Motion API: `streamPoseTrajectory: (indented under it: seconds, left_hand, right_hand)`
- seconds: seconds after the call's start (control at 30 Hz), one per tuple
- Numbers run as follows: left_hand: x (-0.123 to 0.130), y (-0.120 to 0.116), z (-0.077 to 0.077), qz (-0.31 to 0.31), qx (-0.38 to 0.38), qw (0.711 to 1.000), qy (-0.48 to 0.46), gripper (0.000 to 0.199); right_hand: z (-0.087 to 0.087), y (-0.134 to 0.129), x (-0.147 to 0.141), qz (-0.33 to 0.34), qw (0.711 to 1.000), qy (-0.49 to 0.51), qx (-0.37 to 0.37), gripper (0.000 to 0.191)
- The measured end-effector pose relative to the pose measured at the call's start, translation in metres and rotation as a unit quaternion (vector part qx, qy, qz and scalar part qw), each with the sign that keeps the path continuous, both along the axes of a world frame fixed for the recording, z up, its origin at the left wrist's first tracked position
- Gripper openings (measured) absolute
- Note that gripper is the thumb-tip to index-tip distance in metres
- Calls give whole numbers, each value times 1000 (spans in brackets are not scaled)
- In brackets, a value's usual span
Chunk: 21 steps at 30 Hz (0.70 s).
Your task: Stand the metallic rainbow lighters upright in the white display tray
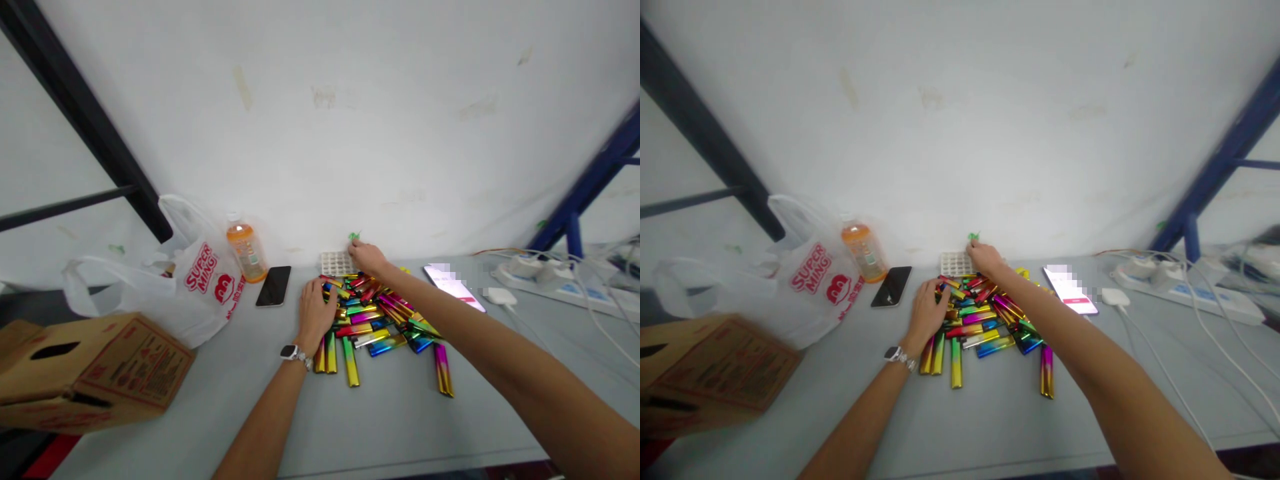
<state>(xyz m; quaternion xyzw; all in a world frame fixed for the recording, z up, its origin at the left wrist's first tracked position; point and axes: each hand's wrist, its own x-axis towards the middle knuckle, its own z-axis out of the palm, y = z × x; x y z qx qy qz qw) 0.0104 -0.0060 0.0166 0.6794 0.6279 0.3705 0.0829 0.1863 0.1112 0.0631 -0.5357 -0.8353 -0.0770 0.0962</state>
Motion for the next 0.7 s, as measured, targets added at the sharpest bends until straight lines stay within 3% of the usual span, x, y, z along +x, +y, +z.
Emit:
streamPoseTrajectory:
  seconds: [0.23,0.43,0.7]
  left_hand:
    - [2,6,2,-45,30,998,-23,20]
    - [9,18,10,34,-28,996,78,28]
    - [11,27,3,10,-25,995,101,25]
  right_hand:
    - [-15,-16,7,11,999,47,12,39]
    - [-16,-16,14,31,998,17,-55,41]
    - [-7,-24,37,-45,992,116,-33,35]
